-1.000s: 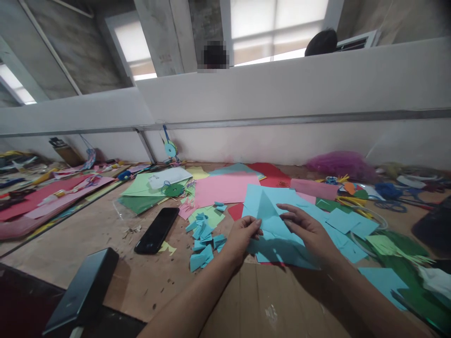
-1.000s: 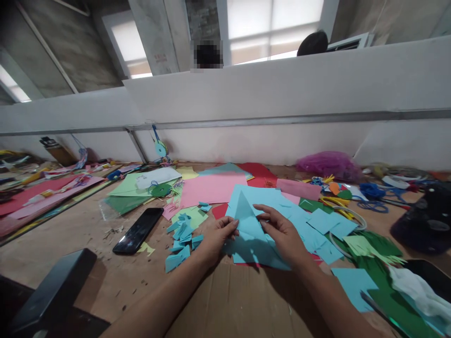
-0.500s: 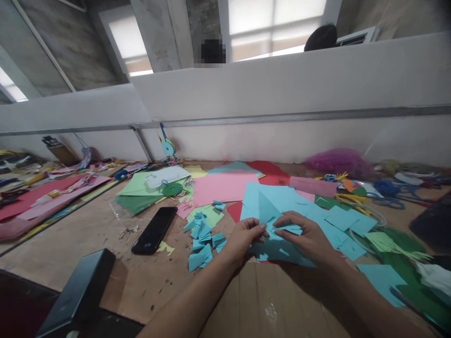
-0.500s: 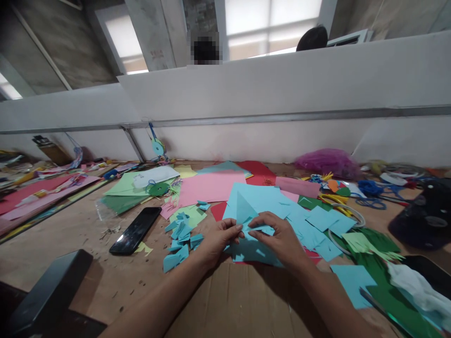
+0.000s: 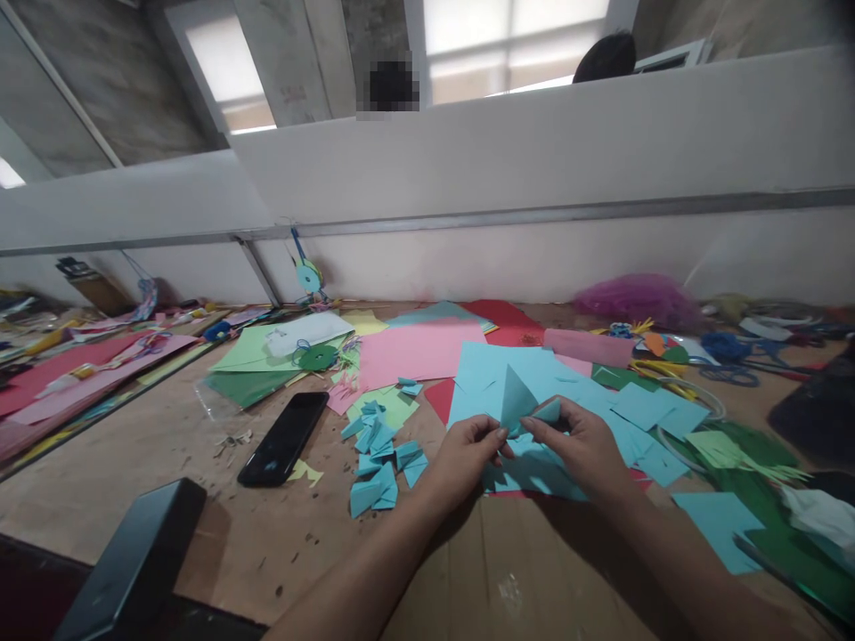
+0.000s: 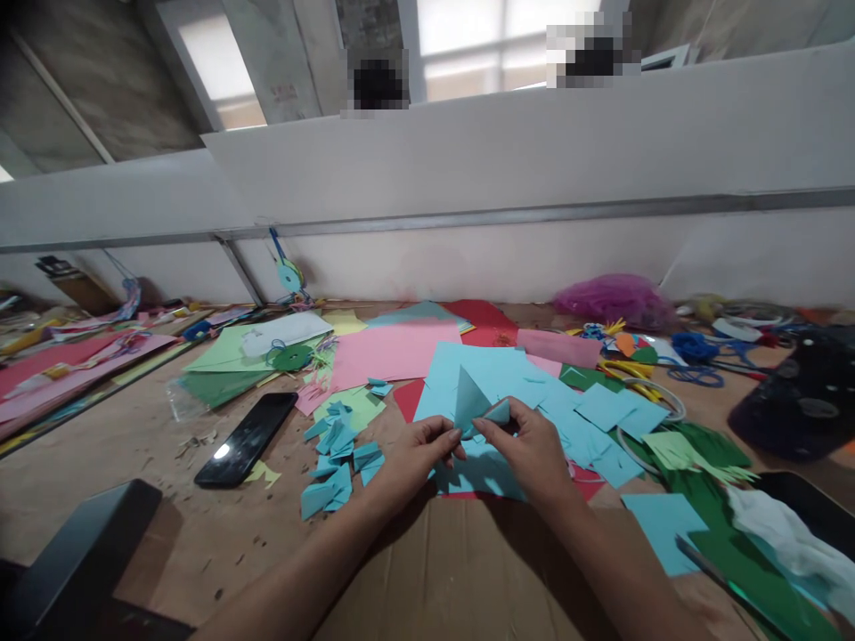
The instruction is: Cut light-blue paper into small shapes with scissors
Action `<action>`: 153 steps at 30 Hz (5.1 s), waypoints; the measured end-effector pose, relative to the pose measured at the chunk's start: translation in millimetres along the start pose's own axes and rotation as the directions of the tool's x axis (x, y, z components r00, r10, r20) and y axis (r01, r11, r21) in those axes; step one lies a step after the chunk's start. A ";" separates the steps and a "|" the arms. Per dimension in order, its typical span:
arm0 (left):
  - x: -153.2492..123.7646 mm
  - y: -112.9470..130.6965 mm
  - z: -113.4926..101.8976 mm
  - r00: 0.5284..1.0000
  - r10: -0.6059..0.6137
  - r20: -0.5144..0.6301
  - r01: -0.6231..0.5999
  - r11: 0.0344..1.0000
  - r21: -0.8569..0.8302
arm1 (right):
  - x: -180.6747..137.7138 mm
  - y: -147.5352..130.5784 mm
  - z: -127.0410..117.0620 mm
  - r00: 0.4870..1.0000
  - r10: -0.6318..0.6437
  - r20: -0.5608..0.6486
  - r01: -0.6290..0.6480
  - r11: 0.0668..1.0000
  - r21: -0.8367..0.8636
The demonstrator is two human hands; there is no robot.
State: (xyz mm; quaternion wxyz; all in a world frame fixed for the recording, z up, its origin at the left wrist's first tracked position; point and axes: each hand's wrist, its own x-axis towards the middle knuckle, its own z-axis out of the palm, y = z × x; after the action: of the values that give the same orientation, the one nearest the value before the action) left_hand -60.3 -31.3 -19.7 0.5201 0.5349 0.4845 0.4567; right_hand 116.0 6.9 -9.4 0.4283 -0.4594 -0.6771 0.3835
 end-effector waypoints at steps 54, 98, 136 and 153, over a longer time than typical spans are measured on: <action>-2.9 0.7 -0.5 0.998 0.041 -0.041 -0.037 0.994 0.104 | 5.3 5.6 -3.2 0.983 0.172 0.061 -0.182 0.949 0.258; 2.6 8.5 8.1 0.999 -0.004 -0.051 0.008 0.997 0.083 | 2.4 -6.5 -2.7 0.967 0.220 0.129 -0.252 0.905 0.344; -6.0 20.4 -5.5 0.996 -0.042 0.079 0.030 0.988 0.152 | 3.0 0.7 -13.2 0.904 0.300 0.306 -0.422 0.750 0.510; -8.0 16.6 -6.2 0.961 -0.188 0.202 0.221 0.964 -0.151 | 2.2 -4.6 -13.7 0.902 0.248 0.354 -0.409 0.754 0.514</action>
State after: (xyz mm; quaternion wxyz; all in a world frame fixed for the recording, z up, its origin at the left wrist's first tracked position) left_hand -66.7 -38.4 -2.7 0.6519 0.4752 0.4454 0.3885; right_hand 127.0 9.5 -0.1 0.3779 -0.3654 -0.4871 0.6974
